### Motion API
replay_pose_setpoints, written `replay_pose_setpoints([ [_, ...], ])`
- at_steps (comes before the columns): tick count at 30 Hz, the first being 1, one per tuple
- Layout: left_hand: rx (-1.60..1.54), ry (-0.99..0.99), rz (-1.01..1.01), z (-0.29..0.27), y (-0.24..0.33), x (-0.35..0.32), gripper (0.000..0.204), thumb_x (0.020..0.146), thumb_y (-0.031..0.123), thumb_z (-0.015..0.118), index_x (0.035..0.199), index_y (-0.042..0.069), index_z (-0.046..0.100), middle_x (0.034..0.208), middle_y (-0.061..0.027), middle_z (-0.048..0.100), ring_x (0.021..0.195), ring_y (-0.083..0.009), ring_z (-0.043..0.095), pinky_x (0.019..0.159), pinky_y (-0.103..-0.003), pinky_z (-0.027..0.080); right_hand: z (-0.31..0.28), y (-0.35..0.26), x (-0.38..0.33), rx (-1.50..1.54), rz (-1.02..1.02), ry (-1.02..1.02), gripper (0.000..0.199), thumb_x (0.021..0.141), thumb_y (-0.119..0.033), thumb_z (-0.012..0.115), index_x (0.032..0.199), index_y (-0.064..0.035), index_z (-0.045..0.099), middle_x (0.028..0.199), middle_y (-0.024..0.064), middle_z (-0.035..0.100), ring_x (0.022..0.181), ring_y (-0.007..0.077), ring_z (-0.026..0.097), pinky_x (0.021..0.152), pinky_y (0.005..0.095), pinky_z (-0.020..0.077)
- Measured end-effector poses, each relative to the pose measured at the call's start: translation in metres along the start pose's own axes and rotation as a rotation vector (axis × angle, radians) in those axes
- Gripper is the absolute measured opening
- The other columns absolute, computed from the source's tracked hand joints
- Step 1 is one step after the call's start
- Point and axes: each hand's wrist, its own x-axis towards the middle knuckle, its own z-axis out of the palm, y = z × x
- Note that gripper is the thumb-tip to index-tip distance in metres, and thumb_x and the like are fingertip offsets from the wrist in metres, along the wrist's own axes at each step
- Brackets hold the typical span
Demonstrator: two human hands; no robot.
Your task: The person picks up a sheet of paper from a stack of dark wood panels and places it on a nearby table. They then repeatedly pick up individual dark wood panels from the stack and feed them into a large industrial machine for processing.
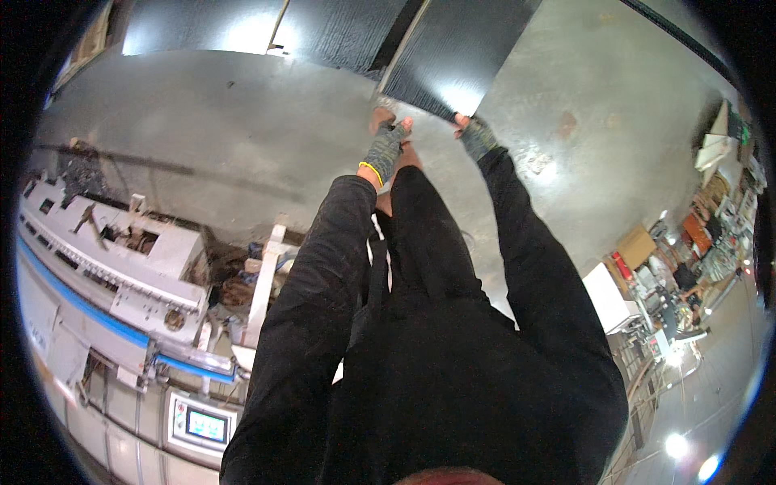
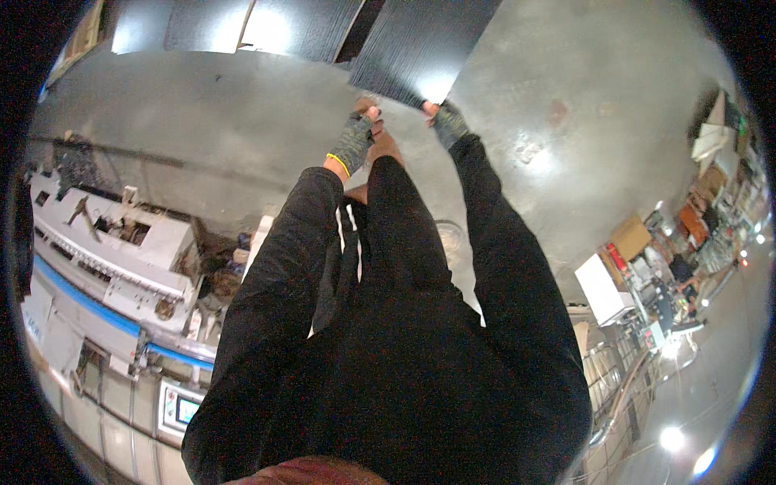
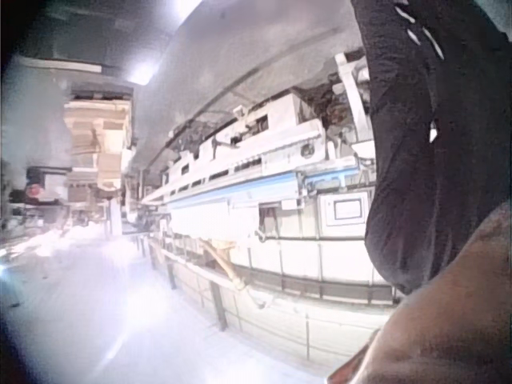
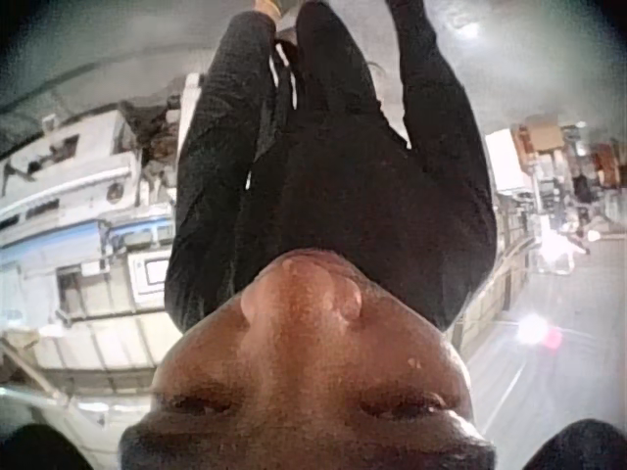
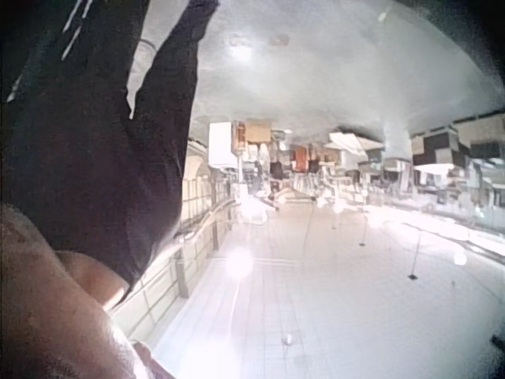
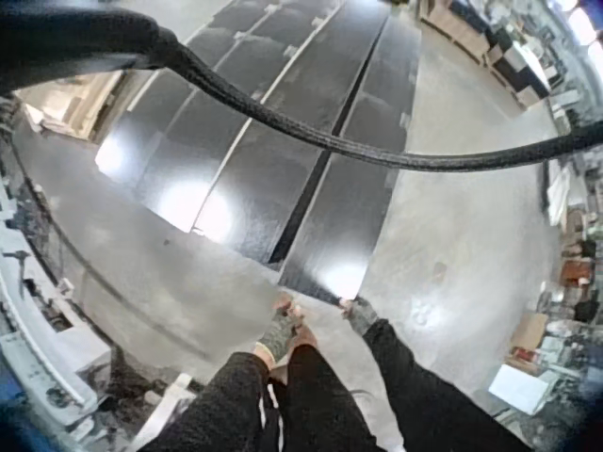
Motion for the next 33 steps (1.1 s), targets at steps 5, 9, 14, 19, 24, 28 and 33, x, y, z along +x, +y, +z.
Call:
replay_pose_setpoints([
  [5,-0.477,-0.016,0.207,0.042,-0.009,-0.021,0.069,0.088,0.040,0.075,0.142,0.010,0.045,0.138,-0.0091,0.052,0.116,-0.0265,0.052,0.092,-0.041,0.047,-0.011,0.076,-0.035,-0.306,0.069,-0.007,0.042,0.090,-0.042,0.071,0.102,-0.0020,0.068,0.083,0.0065,0.066,0.071,0.0174,0.063,0.065,0.0304,0.0527],
  [9,-0.546,0.016,0.281,-0.006,-0.043,-0.043,0.069,0.087,0.037,0.073,0.142,0.005,0.046,0.141,-0.0115,0.051,0.123,-0.0300,0.050,0.095,-0.044,0.049,0.072,0.055,-0.107,0.111,0.385,-0.091,0.055,0.089,-0.028,0.074,0.130,0.0032,0.055,0.110,0.0160,0.067,0.095,0.0279,0.066,0.084,0.0398,0.0559],
  [14,-0.512,0.071,0.303,-0.081,-0.082,-0.101,0.074,0.088,0.043,0.071,0.143,0.001,0.045,0.143,-0.0142,0.050,0.128,-0.0315,0.049,0.106,-0.045,0.043,0.001,0.134,-0.076,0.217,0.275,-0.343,0.045,0.091,-0.032,0.073,0.122,-0.0075,0.052,0.117,0.0071,0.057,0.097,0.0200,0.058,0.085,0.0393,0.0508],
  [19,-0.508,0.067,0.289,-0.142,-0.123,-0.191,0.083,0.089,0.052,0.065,0.148,-0.001,0.038,0.150,-0.0126,0.044,0.132,-0.0297,0.045,0.114,-0.043,0.034,-0.048,0.066,0.008,0.207,-0.003,0.062,0.054,0.082,-0.049,0.076,0.111,-0.0078,0.055,0.095,0.0102,0.056,0.073,0.0204,0.057,0.062,0.0318,0.0481],
  [24,-0.557,0.275,0.268,-0.207,-0.180,-0.261,0.089,0.089,0.061,0.062,0.150,0.001,0.036,0.153,-0.0158,0.040,0.136,-0.0362,0.042,0.114,-0.048,0.034,-0.047,-0.049,0.059,0.152,-0.063,0.148,0.071,0.080,-0.064,0.072,0.123,-0.0106,0.053,0.120,0.0179,0.054,0.100,0.0330,0.056,0.077,0.0423,0.0479],
  [28,-0.636,0.446,0.253,-0.224,-0.189,-0.330,0.090,0.086,0.061,0.065,0.147,0.000,0.040,0.150,-0.0167,0.043,0.132,-0.0366,0.046,0.111,-0.048,0.038,0.000,-0.094,0.074,0.204,0.035,0.076,0.086,0.085,-0.057,0.071,0.146,-0.0058,0.039,0.140,0.0184,0.049,0.124,0.0319,0.051,0.103,0.0480,0.0450],
  [33,-0.668,0.580,0.222,-0.246,-0.185,-0.381,0.096,0.080,0.064,0.070,0.145,0.000,0.042,0.150,-0.0162,0.043,0.131,-0.0363,0.046,0.113,-0.047,0.036,0.073,-0.102,0.036,0.325,-0.099,-0.270,0.072,0.087,-0.041,0.073,0.137,0.0027,0.046,0.133,0.0186,0.058,0.116,0.0329,0.061,0.099,0.0447,0.0527],
])
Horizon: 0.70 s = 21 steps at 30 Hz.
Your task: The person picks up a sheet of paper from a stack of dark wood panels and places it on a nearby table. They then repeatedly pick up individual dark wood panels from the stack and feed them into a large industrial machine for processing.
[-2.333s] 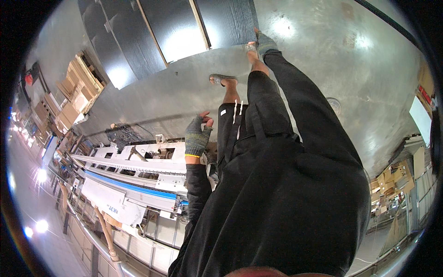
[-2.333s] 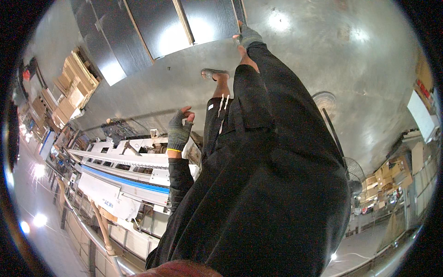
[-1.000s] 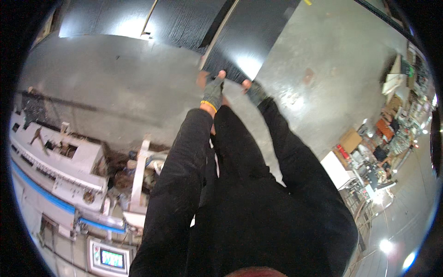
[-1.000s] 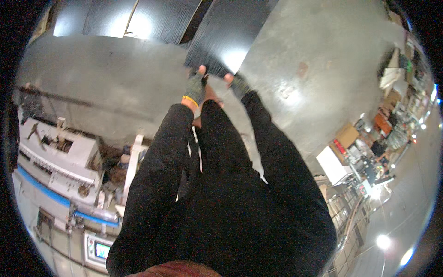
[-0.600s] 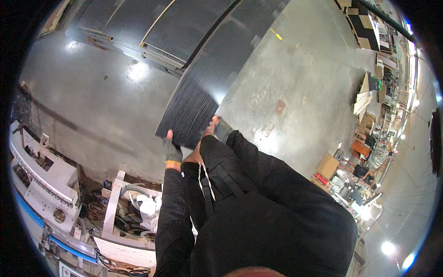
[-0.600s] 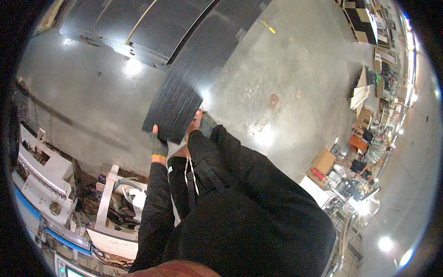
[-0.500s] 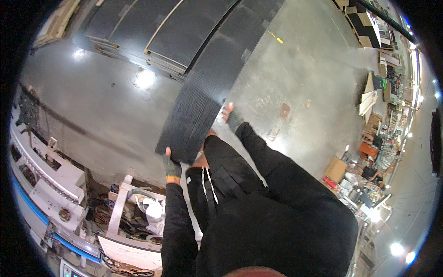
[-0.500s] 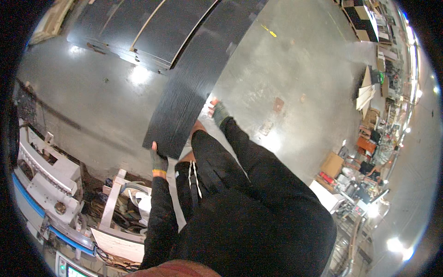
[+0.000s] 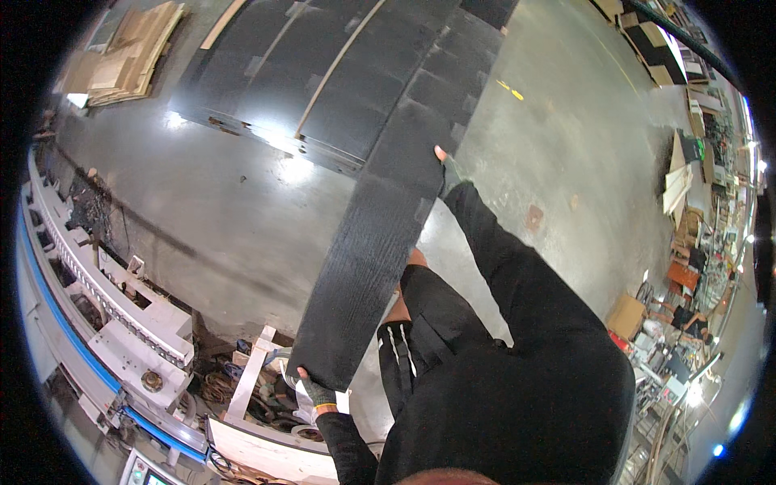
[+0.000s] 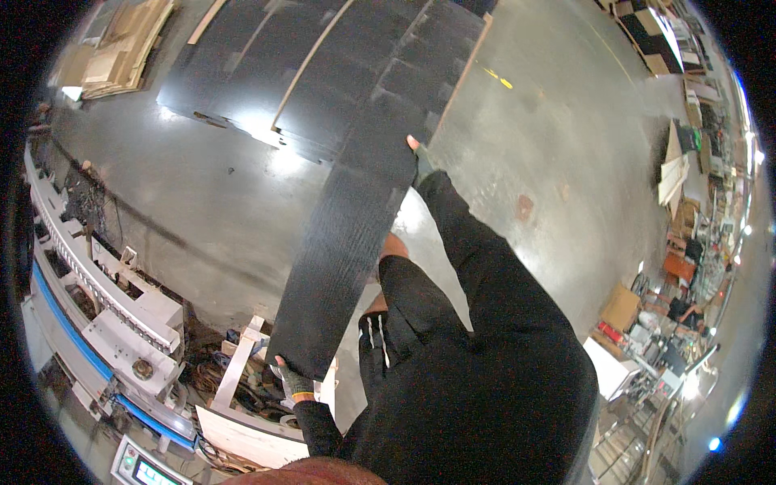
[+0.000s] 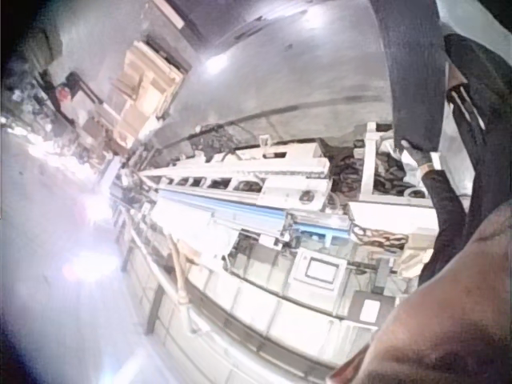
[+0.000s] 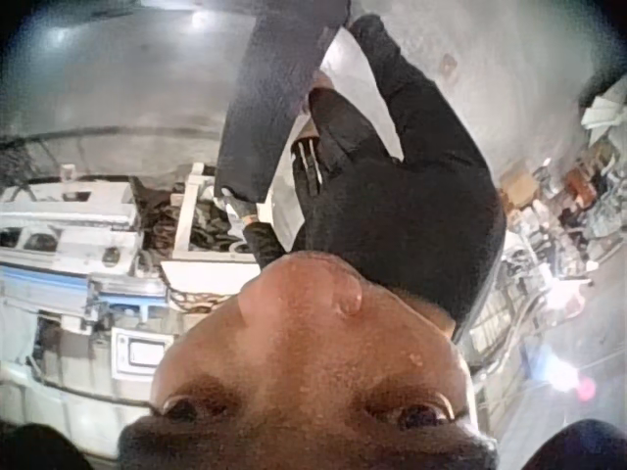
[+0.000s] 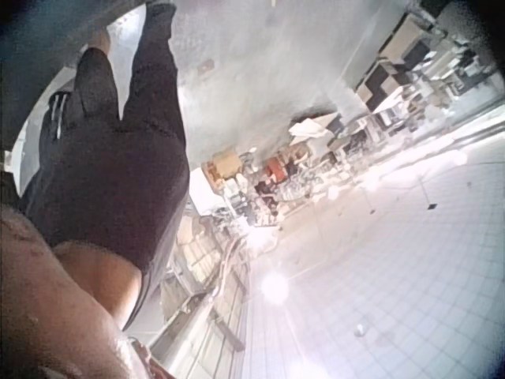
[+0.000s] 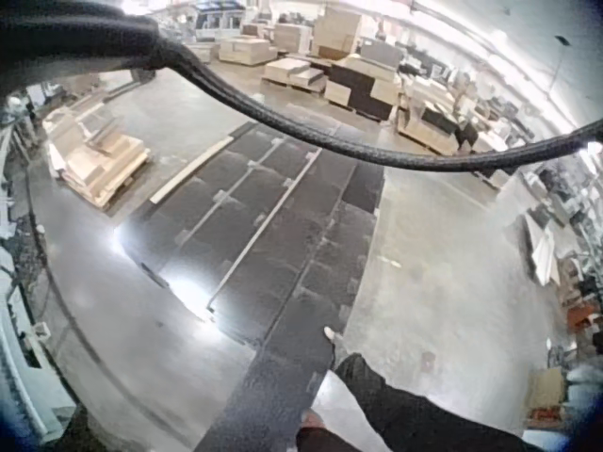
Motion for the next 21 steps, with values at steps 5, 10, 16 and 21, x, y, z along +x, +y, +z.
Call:
replay_pose_setpoints([
  [5,-0.098,-0.057,0.094,0.022,0.007,0.004,0.094,0.077,0.061,0.074,0.143,0.000,0.046,0.146,-0.0155,0.047,0.129,-0.0356,0.048,0.113,-0.046,0.037,0.001,-0.003,-0.012,0.150,0.065,0.049,0.064,0.090,-0.039,0.065,0.138,0.0011,0.049,0.133,0.0222,0.057,0.114,0.0374,0.061,0.098,0.0510,0.0519],
  [10,0.054,0.062,0.132,0.045,0.057,-0.036,0.087,0.080,0.057,0.073,0.142,0.002,0.046,0.140,-0.0156,0.052,0.122,-0.0355,0.053,0.106,-0.047,0.043,0.040,-0.013,-0.070,0.092,-0.002,0.154,0.067,0.087,-0.037,0.071,0.138,-0.0005,0.048,0.132,0.0165,0.059,0.117,0.0340,0.058,0.102,0.0471,0.0488],
  [16,0.137,0.071,0.253,-0.008,0.089,-0.024,0.080,0.083,0.053,0.073,0.140,0.003,0.047,0.135,-0.0136,0.054,0.116,-0.0326,0.056,0.097,-0.045,0.049,0.046,-0.028,-0.129,0.087,-0.051,0.276,0.076,0.084,-0.040,0.073,0.142,-0.0017,0.044,0.139,0.0162,0.054,0.122,0.0372,0.055,0.105,0.0502,0.0465],
  [21,0.227,0.073,0.360,0.052,0.162,-0.053,0.075,0.085,0.053,0.072,0.137,0.003,0.049,0.126,-0.0088,0.058,0.108,-0.0243,0.057,0.095,-0.037,0.046,0.096,-0.056,-0.141,0.049,-0.117,0.328,0.079,0.084,-0.046,0.072,0.143,-0.0031,0.044,0.140,0.0158,0.053,0.123,0.0374,0.054,0.105,0.0502,0.0458],
])
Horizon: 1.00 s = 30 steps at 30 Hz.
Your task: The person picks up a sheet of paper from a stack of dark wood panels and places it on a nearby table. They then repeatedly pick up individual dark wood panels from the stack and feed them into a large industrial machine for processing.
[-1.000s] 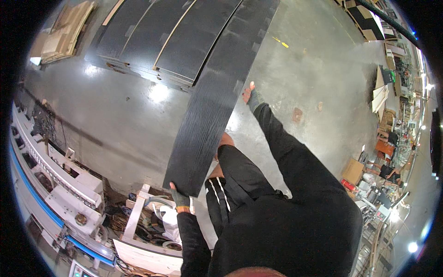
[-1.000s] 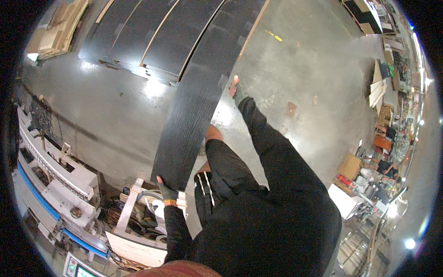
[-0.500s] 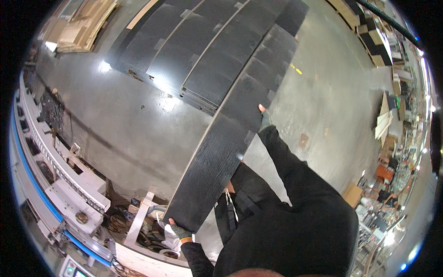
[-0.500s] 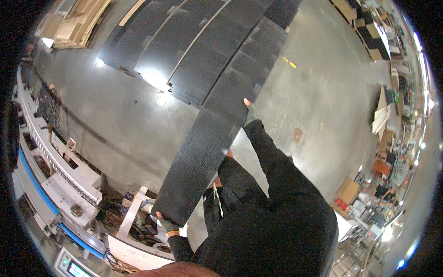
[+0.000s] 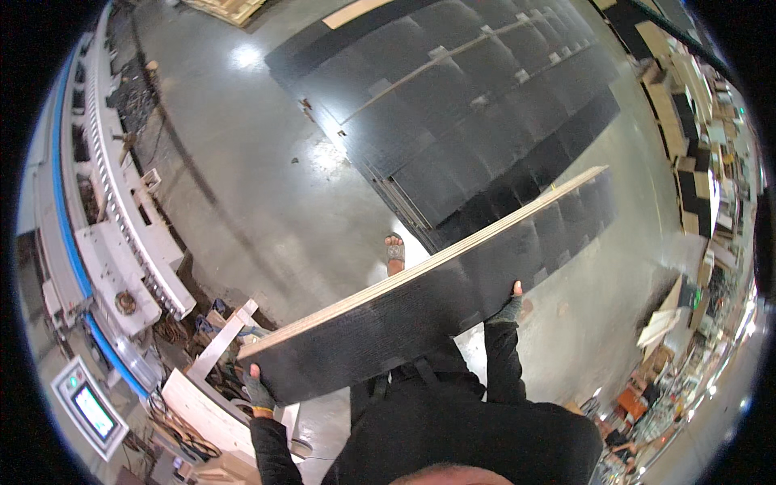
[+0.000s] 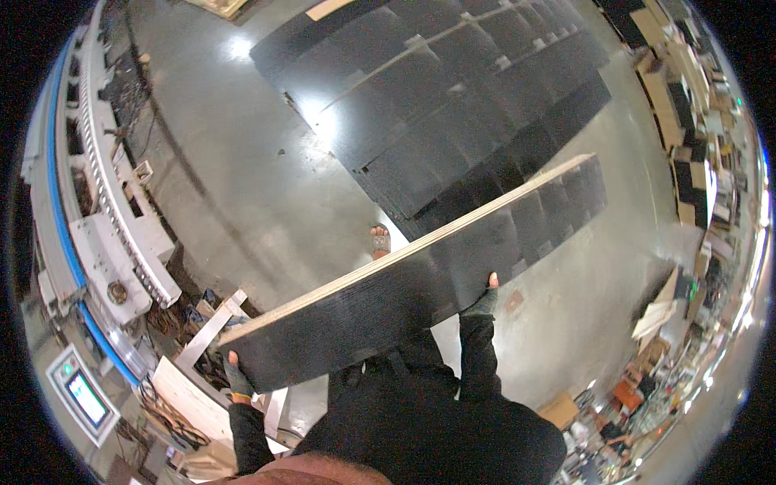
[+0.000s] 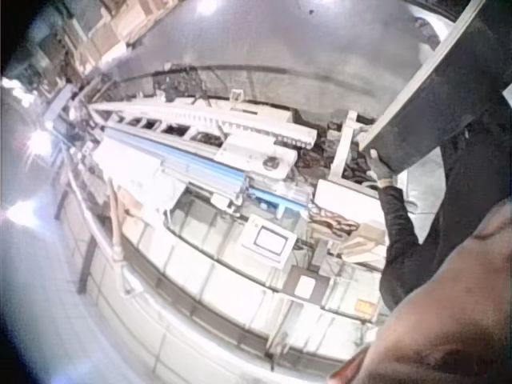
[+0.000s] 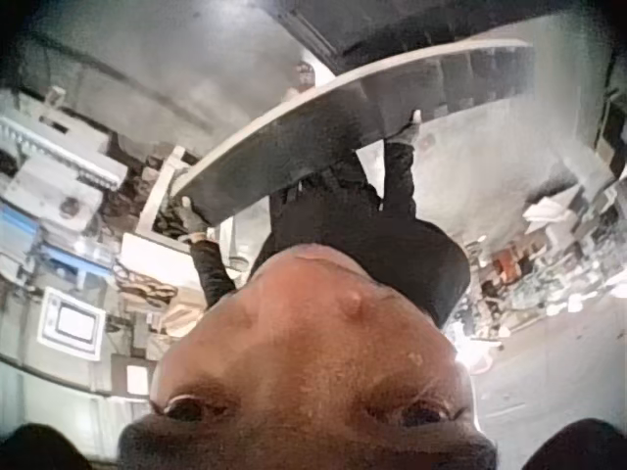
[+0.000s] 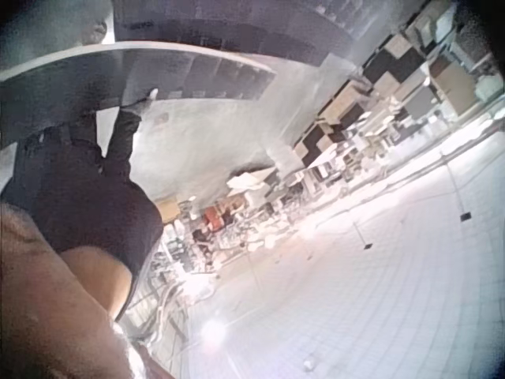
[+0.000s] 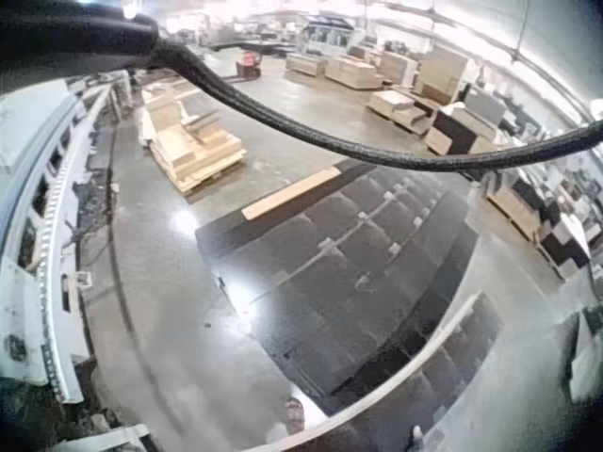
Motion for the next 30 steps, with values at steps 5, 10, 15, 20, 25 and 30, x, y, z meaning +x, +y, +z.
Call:
replay_pose_setpoints([
  [5,-0.007,0.008,0.070,-0.008,0.058,0.032,0.074,0.083,0.055,0.072,0.134,0.006,0.051,0.120,-0.0089,0.062,0.102,-0.0268,0.061,0.089,-0.042,0.052,0.092,-0.019,0.004,0.076,-0.022,-0.156,0.075,0.087,-0.047,0.067,0.144,-0.0037,0.043,0.142,0.0151,0.051,0.124,0.0369,0.053,0.106,0.0499,0.0446],
  [10,-0.168,-0.017,0.063,0.032,0.149,0.045,0.079,0.078,0.056,0.076,0.134,0.007,0.052,0.122,-0.0110,0.062,0.104,-0.0300,0.061,0.091,-0.043,0.051,0.212,-0.016,0.010,0.164,-0.003,-0.293,0.076,0.089,-0.046,0.065,0.146,-0.0033,0.040,0.147,0.0172,0.046,0.129,0.0395,0.046,0.108,0.0541,0.0400],
  [15,-0.179,0.098,0.184,0.036,0.236,0.082,0.074,0.083,0.053,0.073,0.135,0.006,0.051,0.124,-0.0132,0.061,0.104,-0.0310,0.062,0.089,-0.044,0.053,0.346,0.024,0.014,0.094,0.027,-0.247,0.075,0.088,-0.047,0.065,0.144,-0.0029,0.043,0.143,0.0177,0.050,0.125,0.0403,0.050,0.107,0.0541,0.0409],
  [20,-0.336,-0.071,0.177,0.003,0.318,0.173,0.076,0.088,0.052,0.068,0.141,0.001,0.046,0.138,-0.0155,0.054,0.120,-0.0317,0.055,0.105,-0.043,0.044,0.481,0.095,0.038,0.105,0.072,-0.323,0.074,0.082,-0.042,0.073,0.137,0.0004,0.049,0.133,0.0219,0.056,0.120,0.0396,0.054,0.103,0.0533,0.0454],
  [25,-0.401,0.079,-0.073,-0.050,0.400,0.282,0.099,0.077,0.067,0.070,0.148,0.005,0.040,0.150,-0.0175,0.042,0.130,-0.0377,0.045,0.109,-0.050,0.038,0.615,0.184,0.078,0.100,0.248,-0.266,0.072,0.081,-0.041,0.075,0.136,-0.0015,0.050,0.129,0.0203,0.058,0.117,0.0385,0.056,0.099,0.0529,0.0469],
  [30,-0.188,0.177,-0.091,0.005,0.541,0.322,0.102,0.078,0.075,0.061,0.149,0.006,0.039,0.153,-0.0170,0.039,0.133,-0.0401,0.043,0.109,-0.052,0.037,0.750,0.263,0.110,0.094,0.398,-0.147,0.072,0.081,-0.043,0.076,0.136,-0.0035,0.051,0.129,0.0197,0.057,0.116,0.0374,0.055,0.098,0.0529,0.0464],
])
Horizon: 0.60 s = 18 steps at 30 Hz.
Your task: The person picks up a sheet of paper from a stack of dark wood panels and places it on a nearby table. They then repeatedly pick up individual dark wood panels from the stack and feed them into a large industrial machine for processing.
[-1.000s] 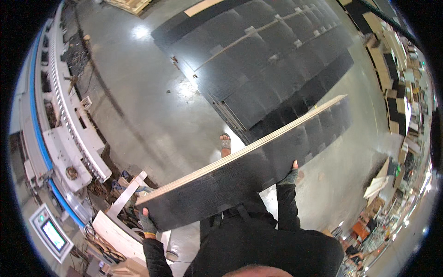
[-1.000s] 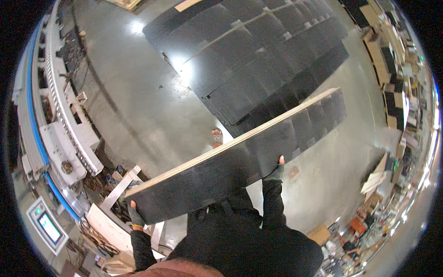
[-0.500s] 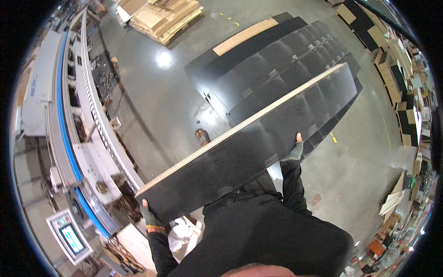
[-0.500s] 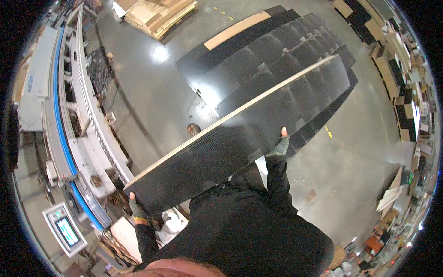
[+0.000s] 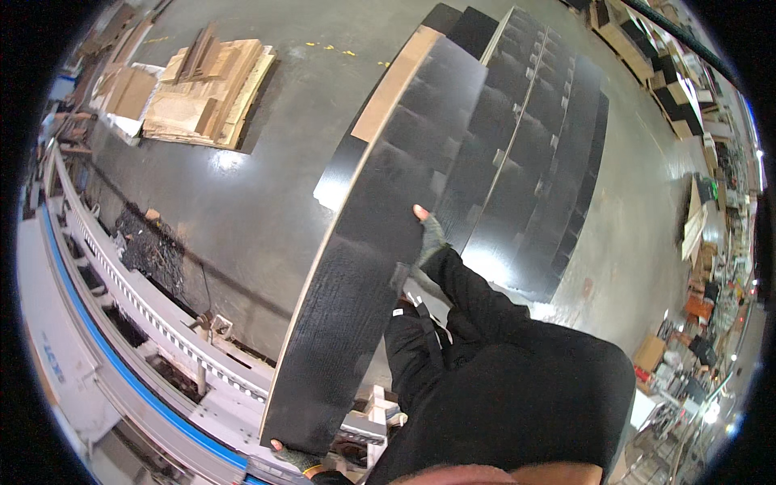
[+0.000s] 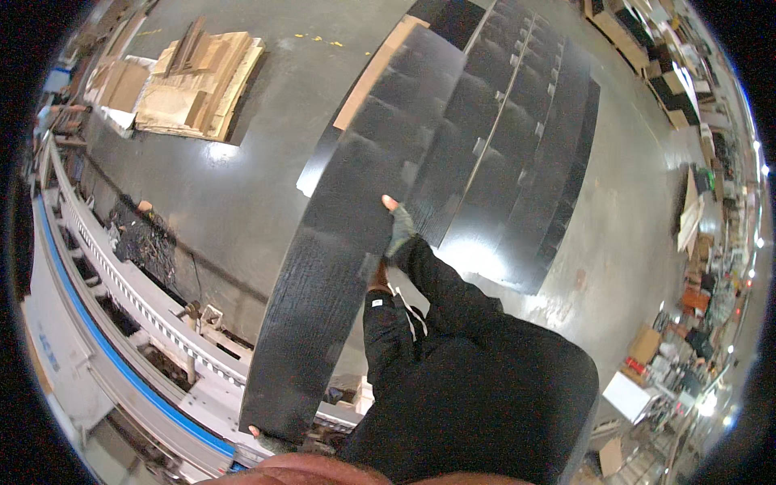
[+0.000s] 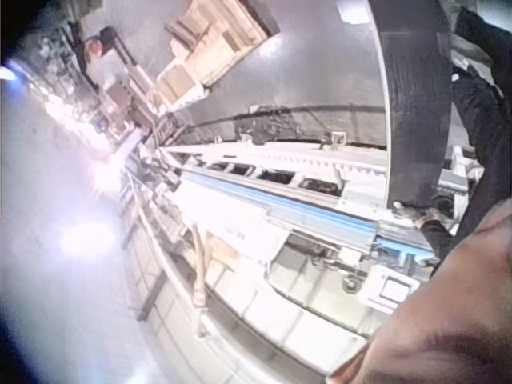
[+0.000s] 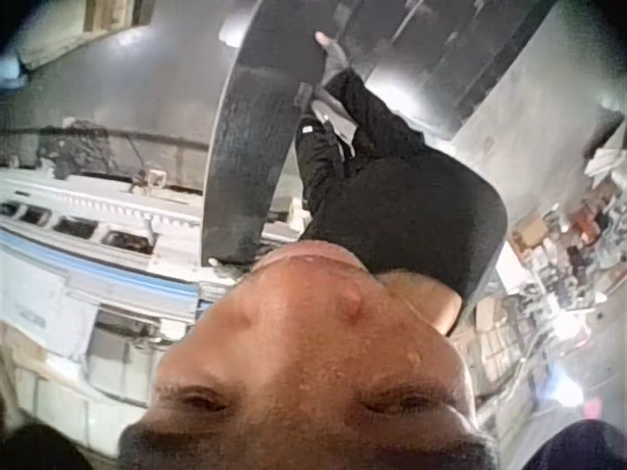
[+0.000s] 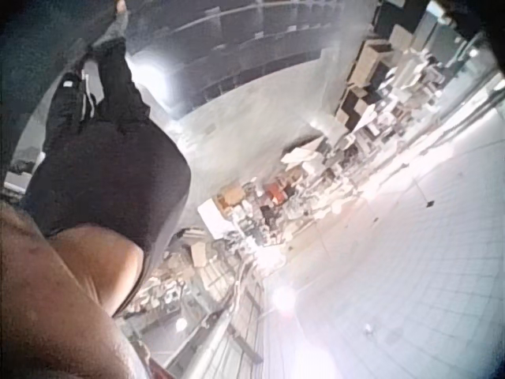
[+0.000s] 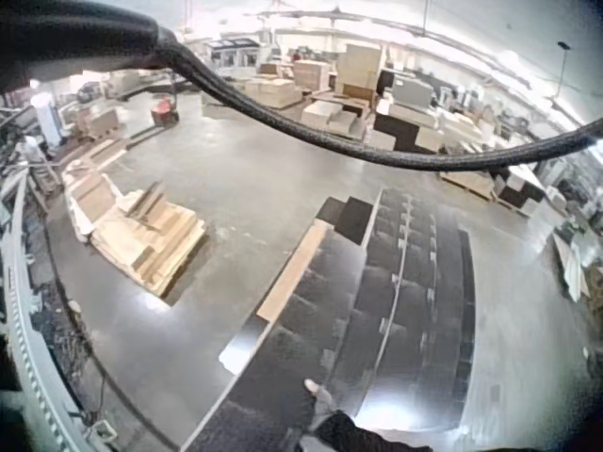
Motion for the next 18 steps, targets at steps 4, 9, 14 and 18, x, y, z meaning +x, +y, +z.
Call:
replay_pose_setpoints([
  [4,0.002,-0.146,-0.041,-0.086,0.034,0.122,0.104,0.079,0.079,0.057,0.149,0.005,0.040,0.155,-0.0105,0.038,0.134,-0.0363,0.041,0.113,-0.048,0.034,0.028,0.037,0.064,-0.053,0.011,0.004,0.082,0.079,-0.049,0.077,0.139,-0.0012,0.046,0.132,0.0217,0.052,0.117,0.0368,0.052,0.102,0.0515,0.0434],
  [9,-0.001,-0.123,-0.048,-0.086,0.057,0.186,0.102,0.079,0.077,0.059,0.149,0.006,0.040,0.155,-0.0110,0.039,0.134,-0.0364,0.041,0.113,-0.048,0.034,0.039,0.060,0.121,-0.079,0.005,0.029,0.095,0.073,-0.052,0.081,0.143,-0.0016,0.042,0.136,0.0223,0.049,0.120,0.0380,0.050,0.103,0.0524,0.0418],
  [14,-0.014,-0.123,-0.092,0.013,0.064,0.182,0.098,0.081,0.069,0.065,0.147,0.001,0.040,0.151,-0.0172,0.041,0.133,-0.0391,0.043,0.111,-0.049,0.036,0.006,0.054,0.164,-0.094,-0.009,0.134,0.105,0.069,-0.055,0.083,0.147,-0.0024,0.036,0.140,0.0229,0.046,0.126,0.0389,0.047,0.106,0.0512,0.0400],
  [18,0.066,-0.113,-0.109,0.033,0.048,0.207,0.102,0.078,0.070,0.067,0.148,0.002,0.038,0.153,-0.0171,0.039,0.134,-0.0387,0.042,0.112,-0.049,0.034,0.000,0.042,0.180,-0.076,-0.060,0.111,0.099,0.074,-0.053,0.081,0.146,-0.0015,0.037,0.139,0.0223,0.048,0.128,0.0378,0.046,0.108,0.0501,0.0387],
])
